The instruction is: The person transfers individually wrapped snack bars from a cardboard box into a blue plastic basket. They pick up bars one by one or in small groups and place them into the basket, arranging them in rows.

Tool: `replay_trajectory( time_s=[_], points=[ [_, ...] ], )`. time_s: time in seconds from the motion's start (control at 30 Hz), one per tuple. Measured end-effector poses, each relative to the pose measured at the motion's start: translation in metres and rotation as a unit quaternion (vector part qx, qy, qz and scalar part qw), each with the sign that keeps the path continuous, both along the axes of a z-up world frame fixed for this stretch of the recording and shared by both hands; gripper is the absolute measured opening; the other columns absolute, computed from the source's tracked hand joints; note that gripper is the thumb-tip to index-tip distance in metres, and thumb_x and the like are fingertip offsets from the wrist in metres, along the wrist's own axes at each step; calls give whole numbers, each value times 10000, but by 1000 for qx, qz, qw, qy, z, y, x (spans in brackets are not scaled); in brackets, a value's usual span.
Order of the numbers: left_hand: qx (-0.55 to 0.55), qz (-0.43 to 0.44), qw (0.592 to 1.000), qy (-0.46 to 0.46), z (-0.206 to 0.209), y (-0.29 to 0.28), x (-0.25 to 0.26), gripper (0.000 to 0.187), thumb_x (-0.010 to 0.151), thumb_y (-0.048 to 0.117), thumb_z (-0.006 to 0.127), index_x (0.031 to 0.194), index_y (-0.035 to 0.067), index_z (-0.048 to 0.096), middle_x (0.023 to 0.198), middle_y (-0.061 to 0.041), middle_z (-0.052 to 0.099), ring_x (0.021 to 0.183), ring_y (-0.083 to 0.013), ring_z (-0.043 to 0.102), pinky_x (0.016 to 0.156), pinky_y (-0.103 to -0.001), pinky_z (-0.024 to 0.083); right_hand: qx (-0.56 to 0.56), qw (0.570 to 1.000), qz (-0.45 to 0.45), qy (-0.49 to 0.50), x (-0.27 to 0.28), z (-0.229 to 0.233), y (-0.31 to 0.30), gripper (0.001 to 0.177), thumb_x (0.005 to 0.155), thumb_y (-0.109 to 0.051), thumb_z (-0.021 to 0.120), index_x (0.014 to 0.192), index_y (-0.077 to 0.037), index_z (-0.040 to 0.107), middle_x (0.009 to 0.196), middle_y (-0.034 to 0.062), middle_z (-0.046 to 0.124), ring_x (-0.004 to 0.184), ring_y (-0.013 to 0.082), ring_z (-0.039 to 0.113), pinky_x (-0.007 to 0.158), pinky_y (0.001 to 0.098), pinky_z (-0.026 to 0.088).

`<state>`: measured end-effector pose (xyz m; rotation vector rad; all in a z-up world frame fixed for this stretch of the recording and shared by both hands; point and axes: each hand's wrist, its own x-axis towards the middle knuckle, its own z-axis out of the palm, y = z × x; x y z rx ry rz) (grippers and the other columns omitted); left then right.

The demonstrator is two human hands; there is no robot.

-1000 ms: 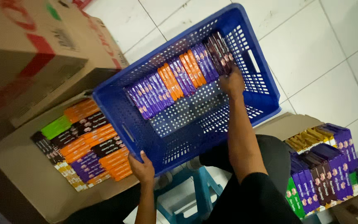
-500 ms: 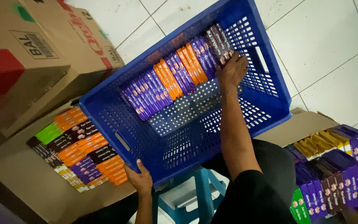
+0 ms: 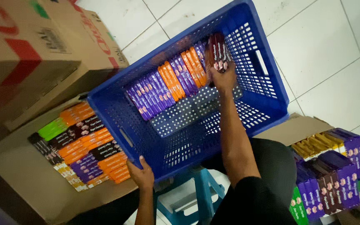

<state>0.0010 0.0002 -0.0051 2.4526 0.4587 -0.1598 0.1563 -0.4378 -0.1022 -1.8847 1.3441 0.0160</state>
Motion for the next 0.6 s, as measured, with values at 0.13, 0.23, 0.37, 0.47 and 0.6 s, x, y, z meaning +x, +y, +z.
replay_trajectory(
  time_s=[0.13,0.23,0.37,0.47,0.6],
  points=[
    [-15,-4,999,-29,-12,4,-1,527,1038,304,538,1393,-79,471,1298,-350,588,1189,-507,574,1033,-522,423,171,972,-133,-88,-20,17,49,538,727,-304,718,1216,-83,678,1235,100,724,1133,240,688,965,396,559],
    [48,7,999,-2,-17,1,-7,422,1021,285,569,1260,-61,536,1216,-310,608,1154,-497,575,1012,-516,436,226,927,-137,-265,-55,-6,90,305,927,-349,669,695,-161,604,587,-15,533,485,113,521,460,285,483],
    [-25,-2,999,-42,-21,-1,-2,374,1035,217,603,1293,-42,523,1143,-314,615,1063,-530,615,910,-588,482,461,833,-242,-189,-86,90,164,410,718,-471,730,970,-160,647,755,49,666,689,195,660,619,358,553],
    [-73,-20,995,-70,-25,0,0,451,1016,199,620,1355,-66,486,1235,-352,571,1166,-551,557,1004,-604,436,535,784,-246,-195,-128,99,198,469,708,-369,746,1095,-114,680,968,116,741,834,284,726,685,479,643],
    [-333,-11,943,24,3,8,16,640,1110,379,423,1527,-100,353,1553,-382,374,1452,-557,326,1210,-631,221,483,855,5,-188,-156,148,245,665,700,-332,676,1333,-149,596,1119,62,639,898,165,634,593,296,640]
  ],
)
